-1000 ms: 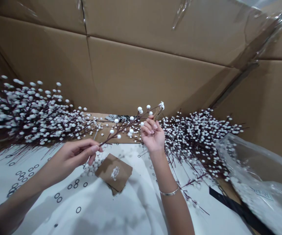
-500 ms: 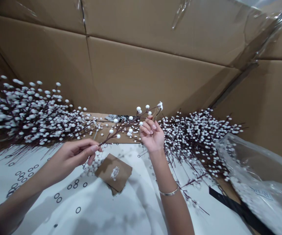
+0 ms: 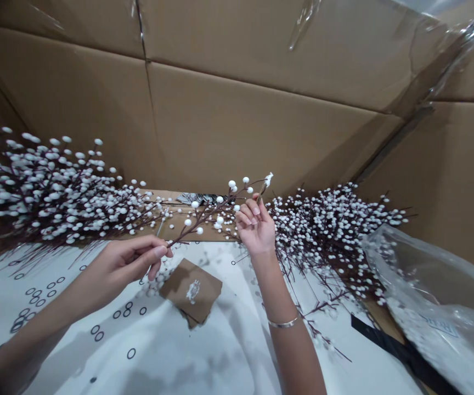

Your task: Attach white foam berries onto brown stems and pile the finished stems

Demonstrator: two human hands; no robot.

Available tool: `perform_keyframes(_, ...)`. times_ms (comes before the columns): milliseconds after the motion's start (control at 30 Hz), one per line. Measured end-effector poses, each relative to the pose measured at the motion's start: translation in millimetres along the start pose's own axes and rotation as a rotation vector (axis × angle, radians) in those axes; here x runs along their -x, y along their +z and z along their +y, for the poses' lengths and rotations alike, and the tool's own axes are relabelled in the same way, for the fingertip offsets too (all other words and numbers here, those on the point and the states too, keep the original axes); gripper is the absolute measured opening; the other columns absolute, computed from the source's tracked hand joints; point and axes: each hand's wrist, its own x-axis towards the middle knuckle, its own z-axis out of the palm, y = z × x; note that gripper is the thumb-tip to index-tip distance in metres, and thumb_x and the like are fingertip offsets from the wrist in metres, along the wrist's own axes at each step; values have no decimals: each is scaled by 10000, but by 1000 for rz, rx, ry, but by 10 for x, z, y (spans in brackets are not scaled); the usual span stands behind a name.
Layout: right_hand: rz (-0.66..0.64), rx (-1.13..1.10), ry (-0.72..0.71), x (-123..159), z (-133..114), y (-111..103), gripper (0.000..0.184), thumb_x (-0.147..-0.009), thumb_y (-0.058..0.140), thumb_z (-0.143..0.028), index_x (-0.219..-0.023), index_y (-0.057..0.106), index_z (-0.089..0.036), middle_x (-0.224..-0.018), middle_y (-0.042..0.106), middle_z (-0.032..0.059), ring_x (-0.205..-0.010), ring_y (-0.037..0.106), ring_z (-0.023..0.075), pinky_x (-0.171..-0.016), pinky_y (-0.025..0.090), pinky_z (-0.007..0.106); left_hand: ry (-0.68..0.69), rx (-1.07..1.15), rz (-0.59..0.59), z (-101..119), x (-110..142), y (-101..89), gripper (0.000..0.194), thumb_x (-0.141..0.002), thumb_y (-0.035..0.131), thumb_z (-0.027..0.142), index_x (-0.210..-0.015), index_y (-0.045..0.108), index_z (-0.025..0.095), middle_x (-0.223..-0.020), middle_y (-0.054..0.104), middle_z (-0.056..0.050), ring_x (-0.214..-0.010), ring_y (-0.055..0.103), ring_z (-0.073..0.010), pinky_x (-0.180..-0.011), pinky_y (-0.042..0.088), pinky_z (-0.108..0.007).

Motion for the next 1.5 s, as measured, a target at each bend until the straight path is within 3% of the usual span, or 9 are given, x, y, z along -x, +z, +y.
perform_keyframes(267,41,103,-28,-57,-5,-82,192,-1020,387,-205,-940,559,-179,-604,436,-61,-443,402,33,-433,398,140,3,3,-13,8,-5,16,333,-982,443,467,-873,618,205,-631,579,35,-532,441,-89,-469,298,-215)
perform_keyframes(500,48,117,-5,-66,9,-122,231,-1030,348,-219,-953,562,-177,-592,422,-63,-451,389,39,-445,389,149,8,-3,-11,15,3,18,337,-982,445,464,-854,618,205,-631,576,36,-538,445,-86,-477,306,-212)
perform_keyframes(633,33,81,6,-63,8,-119,152,-1007,413,-198,-955,553,-169,-594,431,-66,-454,400,40,-446,390,149,13,-2,5,10,-6,0,336,-977,453,473,-868,627,207,-630,578,36,-524,433,-83,-465,297,-210)
perform_keyframes(933,86,26,5,-73,-23,-165,198,-1016,379,-199,-927,554,-178,-589,457,-58,-463,423,52,-456,418,162,22,12,33,4,-14,-48,316,-978,460,461,-897,635,210,-623,576,43,-493,395,-68,-448,279,-195)
perform_keyframes(1100,29,29,-13,-47,-42,-119,207,-1021,365,-203,-943,556,-188,-590,448,-58,-465,410,56,-453,413,166,31,-5,38,1,-18,-78,313,-975,467,457,-888,638,209,-620,578,43,-503,395,-69,-456,276,-198)
perform_keyframes(1333,-1,66,-12,-44,-42,-120,85,-960,482,-146,-958,548,-200,-588,443,-70,-468,405,50,-456,401,150,22,-34,22,-2,-9,-75,315,-979,458,443,-881,644,210,-622,579,41,-509,413,-74,-455,281,-203)
perform_keyframes(1500,-9,28,8,-45,-39,-125,130,-970,459,-156,-854,505,-194,-588,436,-63,-472,402,55,-457,407,165,20,-37,11,4,-5,-70,326,-980,454,440,-863,642,201,-634,572,34,-513,423,-72,-457,283,-203)
